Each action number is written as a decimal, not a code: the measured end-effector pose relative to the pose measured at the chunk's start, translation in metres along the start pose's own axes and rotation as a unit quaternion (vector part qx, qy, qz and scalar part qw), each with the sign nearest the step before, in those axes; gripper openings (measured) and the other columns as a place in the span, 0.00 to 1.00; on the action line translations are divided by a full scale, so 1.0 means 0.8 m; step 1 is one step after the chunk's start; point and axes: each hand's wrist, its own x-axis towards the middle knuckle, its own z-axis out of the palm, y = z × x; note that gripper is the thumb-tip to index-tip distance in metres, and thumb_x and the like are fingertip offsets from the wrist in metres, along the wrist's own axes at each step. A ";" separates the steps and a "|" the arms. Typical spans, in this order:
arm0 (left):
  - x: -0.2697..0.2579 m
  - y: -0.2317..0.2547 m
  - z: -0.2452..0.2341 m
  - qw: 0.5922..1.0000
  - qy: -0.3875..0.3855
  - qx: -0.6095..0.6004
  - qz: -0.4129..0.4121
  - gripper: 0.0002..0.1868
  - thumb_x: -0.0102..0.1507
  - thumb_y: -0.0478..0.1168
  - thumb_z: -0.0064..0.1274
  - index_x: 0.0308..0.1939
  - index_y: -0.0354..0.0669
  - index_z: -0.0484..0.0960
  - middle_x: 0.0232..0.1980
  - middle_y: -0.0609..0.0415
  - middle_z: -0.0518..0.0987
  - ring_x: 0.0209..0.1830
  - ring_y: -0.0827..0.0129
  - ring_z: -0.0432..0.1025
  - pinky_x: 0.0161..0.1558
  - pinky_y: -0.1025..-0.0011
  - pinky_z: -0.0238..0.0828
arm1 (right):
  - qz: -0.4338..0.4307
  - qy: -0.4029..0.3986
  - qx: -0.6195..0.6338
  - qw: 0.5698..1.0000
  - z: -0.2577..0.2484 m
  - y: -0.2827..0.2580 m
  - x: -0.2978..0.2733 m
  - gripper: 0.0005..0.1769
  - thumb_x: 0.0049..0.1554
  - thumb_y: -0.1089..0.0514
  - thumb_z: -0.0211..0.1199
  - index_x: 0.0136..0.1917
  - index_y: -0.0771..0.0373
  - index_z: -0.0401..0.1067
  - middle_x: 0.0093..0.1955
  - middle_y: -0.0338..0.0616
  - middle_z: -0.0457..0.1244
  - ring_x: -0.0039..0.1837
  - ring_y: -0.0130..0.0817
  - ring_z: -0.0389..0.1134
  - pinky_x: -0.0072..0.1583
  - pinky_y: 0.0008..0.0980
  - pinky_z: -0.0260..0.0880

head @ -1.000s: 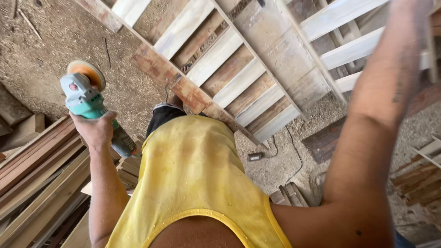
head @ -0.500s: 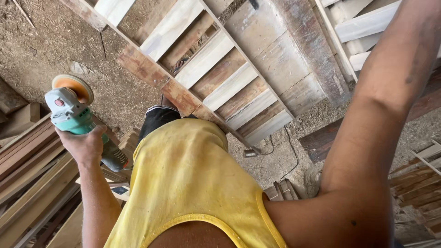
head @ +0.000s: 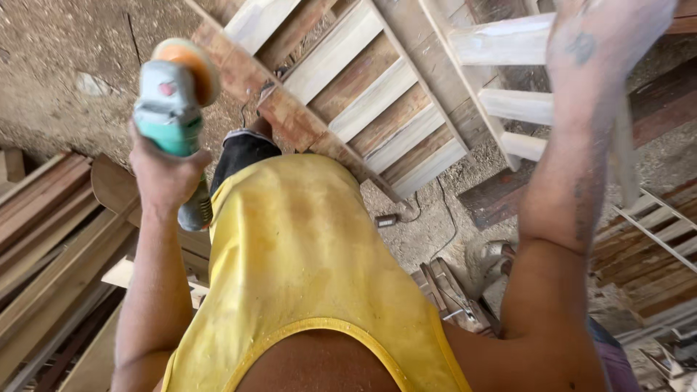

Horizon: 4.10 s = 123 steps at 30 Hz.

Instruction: The person uses a handheld angle grinder with a sanding disc to smooth the surfaces of wooden planks arranged in a frame. They move the tool along the edges and faces of the wood, repositioning the planks as needed to reach different areas.

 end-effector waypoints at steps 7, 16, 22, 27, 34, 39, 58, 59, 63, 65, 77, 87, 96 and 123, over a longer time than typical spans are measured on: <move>0.027 0.057 0.019 0.962 -0.265 0.056 0.032 0.53 0.47 0.37 0.68 0.71 0.21 0.56 0.43 0.27 0.81 0.45 0.42 0.80 0.52 0.58 0.79 | 0.065 0.040 -0.003 0.997 0.033 -0.174 -0.062 0.30 0.71 0.35 0.60 0.40 0.62 0.68 0.32 0.38 0.62 0.35 0.33 0.68 0.39 0.36 0.67; 0.070 0.041 0.085 0.908 -0.408 -0.068 0.064 0.48 0.46 0.39 0.71 0.64 0.21 0.62 0.46 0.29 0.80 0.51 0.44 0.78 0.55 0.59 0.75 | 0.073 0.042 0.031 0.996 0.083 -0.239 -0.120 0.37 0.69 0.27 0.53 0.42 0.65 0.68 0.34 0.46 0.62 0.38 0.38 0.67 0.41 0.40 0.68; 0.089 0.045 0.113 0.877 -0.464 -0.129 0.011 0.46 0.44 0.36 0.71 0.63 0.28 0.66 0.52 0.37 0.80 0.57 0.53 0.76 0.61 0.64 0.71 | 0.136 0.019 0.150 0.979 0.073 -0.200 -0.182 0.52 0.70 0.22 0.29 0.57 0.71 0.74 0.39 0.42 0.62 0.42 0.37 0.65 0.45 0.38 0.65; 0.083 0.044 0.144 0.861 -0.478 -0.161 -0.057 0.40 0.45 0.36 0.69 0.59 0.30 0.70 0.52 0.41 0.81 0.56 0.56 0.77 0.61 0.64 0.73 | 0.277 -0.015 0.061 0.959 0.074 -0.198 -0.238 0.51 0.65 0.23 0.26 0.43 0.69 0.72 0.30 0.52 0.59 0.33 0.42 0.61 0.39 0.42 0.66; 0.091 0.045 0.164 0.856 -0.478 -0.184 -0.065 0.39 0.44 0.36 0.71 0.57 0.31 0.72 0.51 0.42 0.81 0.55 0.57 0.77 0.60 0.64 0.73 | 0.187 -0.003 0.097 0.978 0.070 -0.221 -0.233 0.47 0.73 0.32 0.33 0.39 0.69 0.78 0.36 0.51 0.69 0.39 0.42 0.71 0.44 0.45 0.69; 0.088 0.048 0.167 0.847 -0.494 -0.187 -0.067 0.40 0.43 0.35 0.70 0.58 0.31 0.71 0.51 0.42 0.80 0.56 0.58 0.77 0.59 0.64 0.73 | 0.224 -0.005 0.085 0.971 0.067 -0.236 -0.237 0.46 0.71 0.34 0.33 0.36 0.68 0.77 0.34 0.51 0.69 0.36 0.42 0.70 0.43 0.44 0.69; 0.090 0.062 0.156 0.822 -0.537 -0.185 -0.051 0.45 0.44 0.35 0.70 0.64 0.31 0.67 0.57 0.42 0.79 0.62 0.57 0.74 0.66 0.64 0.69 | 0.253 0.008 0.128 0.959 0.076 -0.240 -0.241 0.41 0.71 0.36 0.38 0.42 0.71 0.77 0.32 0.48 0.69 0.35 0.37 0.70 0.39 0.36 0.69; 0.093 0.057 0.161 0.828 -0.529 -0.175 -0.055 0.44 0.44 0.35 0.71 0.63 0.29 0.68 0.57 0.41 0.79 0.62 0.57 0.74 0.66 0.64 0.70 | 0.248 0.009 0.129 0.960 0.075 -0.240 -0.241 0.41 0.71 0.36 0.38 0.43 0.72 0.77 0.32 0.49 0.69 0.35 0.37 0.71 0.40 0.36 0.69; 0.106 0.043 0.173 0.832 -0.523 -0.171 -0.076 0.46 0.43 0.36 0.70 0.63 0.31 0.67 0.56 0.41 0.78 0.61 0.57 0.74 0.64 0.64 0.69 | 0.232 0.003 0.111 0.966 0.072 -0.244 -0.236 0.40 0.72 0.38 0.38 0.40 0.70 0.77 0.33 0.51 0.68 0.37 0.40 0.70 0.40 0.39 0.65; 0.106 0.039 0.174 0.842 -0.510 -0.167 -0.061 0.45 0.43 0.38 0.72 0.62 0.30 0.69 0.55 0.42 0.79 0.60 0.58 0.75 0.65 0.65 0.70 | 0.245 0.004 0.124 0.962 0.069 -0.248 -0.237 0.39 0.71 0.38 0.39 0.41 0.71 0.76 0.33 0.50 0.69 0.37 0.39 0.71 0.40 0.39 0.67; 0.084 0.078 0.133 0.811 -0.558 -0.175 0.013 0.47 0.43 0.35 0.70 0.65 0.33 0.65 0.54 0.42 0.80 0.57 0.59 0.77 0.62 0.64 0.74 | 0.247 0.006 0.125 0.961 0.080 -0.234 -0.247 0.41 0.71 0.35 0.37 0.41 0.70 0.77 0.31 0.48 0.66 0.34 0.36 0.69 0.39 0.36 0.66; 0.109 0.037 0.149 0.816 -0.537 -0.191 -0.097 0.40 0.45 0.33 0.68 0.60 0.31 0.71 0.55 0.42 0.80 0.59 0.57 0.77 0.64 0.62 0.74 | 0.225 0.012 0.146 0.963 0.076 -0.239 -0.246 0.42 0.73 0.36 0.37 0.42 0.71 0.78 0.33 0.49 0.67 0.37 0.36 0.69 0.41 0.36 0.65; 0.106 0.033 0.152 0.821 -0.534 -0.180 -0.089 0.43 0.45 0.33 0.69 0.63 0.31 0.67 0.55 0.41 0.78 0.60 0.56 0.74 0.66 0.62 0.69 | 0.251 0.014 0.133 0.959 0.079 -0.236 -0.244 0.41 0.72 0.35 0.39 0.41 0.71 0.77 0.30 0.46 0.67 0.34 0.33 0.68 0.38 0.34 0.66; 0.093 0.080 0.132 0.812 -0.552 -0.188 -0.024 0.46 0.42 0.32 0.70 0.63 0.33 0.68 0.52 0.44 0.81 0.54 0.59 0.77 0.59 0.64 0.75 | 0.222 0.006 0.100 0.970 0.078 -0.234 -0.243 0.39 0.72 0.38 0.38 0.40 0.68 0.78 0.31 0.47 0.66 0.35 0.39 0.69 0.40 0.38 0.64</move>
